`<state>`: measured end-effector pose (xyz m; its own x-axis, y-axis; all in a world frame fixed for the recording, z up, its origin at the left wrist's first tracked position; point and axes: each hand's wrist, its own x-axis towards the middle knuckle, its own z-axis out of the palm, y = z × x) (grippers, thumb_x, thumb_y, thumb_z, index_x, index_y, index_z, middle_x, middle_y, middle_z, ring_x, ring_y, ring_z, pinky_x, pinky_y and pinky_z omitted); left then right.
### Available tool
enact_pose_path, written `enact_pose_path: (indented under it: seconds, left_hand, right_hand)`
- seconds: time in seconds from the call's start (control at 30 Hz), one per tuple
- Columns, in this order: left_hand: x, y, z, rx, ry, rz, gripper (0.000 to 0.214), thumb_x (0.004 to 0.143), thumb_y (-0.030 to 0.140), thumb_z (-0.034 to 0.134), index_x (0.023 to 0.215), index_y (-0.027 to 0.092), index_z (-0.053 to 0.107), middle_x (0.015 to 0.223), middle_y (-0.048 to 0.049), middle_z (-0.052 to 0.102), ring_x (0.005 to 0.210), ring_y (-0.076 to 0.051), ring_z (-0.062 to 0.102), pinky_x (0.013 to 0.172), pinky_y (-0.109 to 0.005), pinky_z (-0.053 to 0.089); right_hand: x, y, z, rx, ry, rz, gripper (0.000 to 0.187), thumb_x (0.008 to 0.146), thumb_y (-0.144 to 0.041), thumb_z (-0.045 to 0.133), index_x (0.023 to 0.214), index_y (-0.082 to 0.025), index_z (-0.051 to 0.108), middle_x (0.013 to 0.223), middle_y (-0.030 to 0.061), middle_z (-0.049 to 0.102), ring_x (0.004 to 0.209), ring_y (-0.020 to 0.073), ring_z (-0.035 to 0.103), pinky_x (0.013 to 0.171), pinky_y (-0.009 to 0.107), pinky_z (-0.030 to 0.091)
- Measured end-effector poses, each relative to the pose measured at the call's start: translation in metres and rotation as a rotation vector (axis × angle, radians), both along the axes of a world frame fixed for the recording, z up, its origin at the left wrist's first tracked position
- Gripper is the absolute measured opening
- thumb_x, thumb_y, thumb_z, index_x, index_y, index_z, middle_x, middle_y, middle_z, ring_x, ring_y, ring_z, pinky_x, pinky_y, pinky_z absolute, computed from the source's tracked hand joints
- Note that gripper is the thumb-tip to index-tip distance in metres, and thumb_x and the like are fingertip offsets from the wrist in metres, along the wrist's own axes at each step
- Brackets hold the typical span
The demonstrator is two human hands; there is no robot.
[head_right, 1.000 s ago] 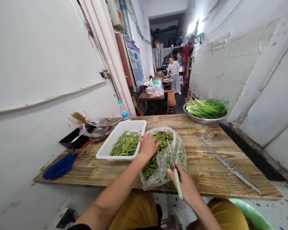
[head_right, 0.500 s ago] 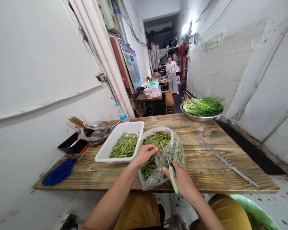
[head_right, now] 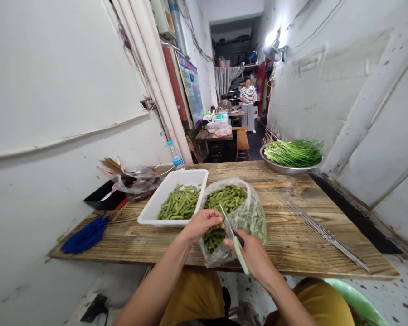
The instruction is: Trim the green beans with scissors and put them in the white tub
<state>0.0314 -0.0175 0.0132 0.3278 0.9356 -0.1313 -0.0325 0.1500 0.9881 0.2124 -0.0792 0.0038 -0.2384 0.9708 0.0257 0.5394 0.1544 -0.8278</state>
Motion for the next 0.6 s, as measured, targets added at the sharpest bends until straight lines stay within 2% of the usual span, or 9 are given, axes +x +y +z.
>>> enact_pose_path:
  seconds: [0.13, 0.23, 0.4, 0.6]
  left_hand:
    - [-0.001, 0.001, 0.001, -0.11, -0.278, 0.199, 0.026, 0.062, 0.03, 0.073, 0.074, 0.011, 0.059, 0.07, -0.003, 0.065, 0.057, -0.007, 0.053, 0.053, -0.018, 0.036]
    - [0.003, -0.001, 0.004, -0.148, -0.439, 0.329, 0.03, 0.057, 0.025, 0.077, 0.076, 0.012, 0.059, 0.061, 0.0021, 0.059, 0.054, -0.005, 0.052, 0.051, -0.016, 0.037]
    - [0.012, -0.012, 0.009, -0.162, -0.483, 0.307, 0.025, 0.06, 0.022, 0.074, 0.075, 0.011, 0.058, 0.064, -0.002, 0.062, 0.056, -0.008, 0.057, 0.052, -0.017, 0.043]
    - [0.018, -0.021, 0.009, -0.21, -0.448, 0.304, 0.02, 0.061, 0.02, 0.07, 0.072, 0.012, 0.055, 0.064, -0.0042, 0.064, 0.054, -0.009, 0.059, 0.052, -0.019, 0.046]
  right_hand:
    - [-0.004, -0.004, 0.005, -0.053, 0.1, -0.003, 0.037, 0.083, -0.053, 0.044, 0.092, -0.02, 0.059, 0.065, -0.001, 0.059, 0.062, 0.0157, 0.055, 0.058, 0.024, 0.042]
    - [-0.007, -0.007, 0.008, -0.065, 0.113, 0.022, 0.037, 0.085, -0.052, 0.043, 0.094, -0.02, 0.057, 0.071, 0.0003, 0.062, 0.068, 0.0167, 0.058, 0.063, 0.026, 0.044]
    - [-0.012, -0.007, 0.01, -0.02, 0.081, 0.054, 0.036, 0.084, -0.049, 0.045, 0.099, -0.018, 0.056, 0.087, 0.0054, 0.066, 0.081, 0.0203, 0.06, 0.075, 0.029, 0.045]
    - [-0.014, -0.006, 0.012, 0.024, 0.074, 0.071, 0.028, 0.084, -0.042, 0.048, 0.094, -0.017, 0.057, 0.077, 0.0023, 0.063, 0.069, 0.0165, 0.056, 0.065, 0.026, 0.043]
